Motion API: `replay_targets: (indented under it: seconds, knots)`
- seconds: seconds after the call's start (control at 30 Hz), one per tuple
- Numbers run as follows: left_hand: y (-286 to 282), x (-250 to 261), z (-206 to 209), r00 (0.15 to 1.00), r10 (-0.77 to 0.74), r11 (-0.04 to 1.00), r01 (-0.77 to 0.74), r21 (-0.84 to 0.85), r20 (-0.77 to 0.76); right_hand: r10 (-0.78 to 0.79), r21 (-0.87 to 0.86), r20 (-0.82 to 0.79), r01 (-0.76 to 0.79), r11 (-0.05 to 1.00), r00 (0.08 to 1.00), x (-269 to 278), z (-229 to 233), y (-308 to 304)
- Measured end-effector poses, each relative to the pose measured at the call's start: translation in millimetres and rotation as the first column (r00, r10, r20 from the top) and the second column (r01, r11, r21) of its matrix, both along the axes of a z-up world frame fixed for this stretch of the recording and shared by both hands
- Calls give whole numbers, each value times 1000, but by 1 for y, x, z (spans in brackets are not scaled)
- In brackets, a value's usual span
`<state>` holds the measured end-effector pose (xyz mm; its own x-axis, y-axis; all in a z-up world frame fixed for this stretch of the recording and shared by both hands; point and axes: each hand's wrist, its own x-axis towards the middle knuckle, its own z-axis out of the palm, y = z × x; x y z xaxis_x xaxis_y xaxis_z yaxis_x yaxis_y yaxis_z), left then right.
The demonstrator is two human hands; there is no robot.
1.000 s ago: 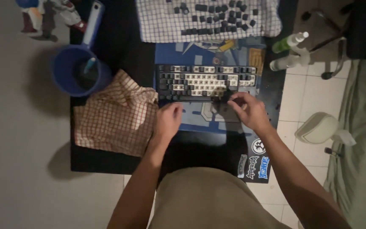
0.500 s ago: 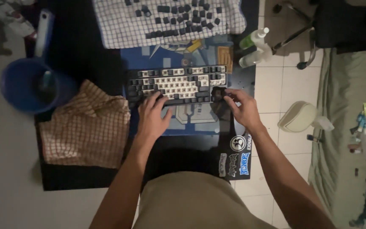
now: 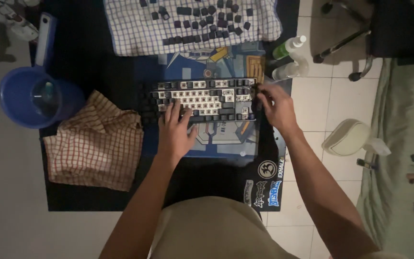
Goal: Assembling a mechanical keyboard by placing keycaps onto switches.
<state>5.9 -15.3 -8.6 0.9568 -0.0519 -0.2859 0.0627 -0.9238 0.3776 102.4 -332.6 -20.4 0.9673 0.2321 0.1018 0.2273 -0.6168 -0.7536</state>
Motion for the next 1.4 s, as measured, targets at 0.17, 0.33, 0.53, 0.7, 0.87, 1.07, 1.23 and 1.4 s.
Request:
replay_targets:
  seconds: [0.17,0.33,0.53,0.7,0.87,1.07,1.23,1.4]
  knots:
    - [4,-6,-9,997,-18,998,23,-62,75,0,81,-43,4,997,999,19,-18,5]
    - [0,-4,5,996,23,997,-15,-82,92,-19,156,-101,35,987,995,30,-32,7]
    - [0,-7,3,990,24,996,-13,-84,140,32,32,-7,-31,999,999,34,-12,9]
    - [3,-8,2,993,10,995,2,-103,119,87,-5,82,-87,996,993,34,-10,6]
    - [5,-7,4,997,22,991,-12,-130,71,148,-29,58,-146,989,987,35,-14,2]
    - [4,-3,6,996,20,989,-8,-146,83,138,16,86,-140,990,987,35,-10,8]
    - [4,-4,5,996,32,992,-21,-121,86,107,-5,64,-107,994,992,34,-10,7]
    - [4,-3,9,997,24,989,-13,-145,72,137,-7,88,-137,991,987,35,-8,6]
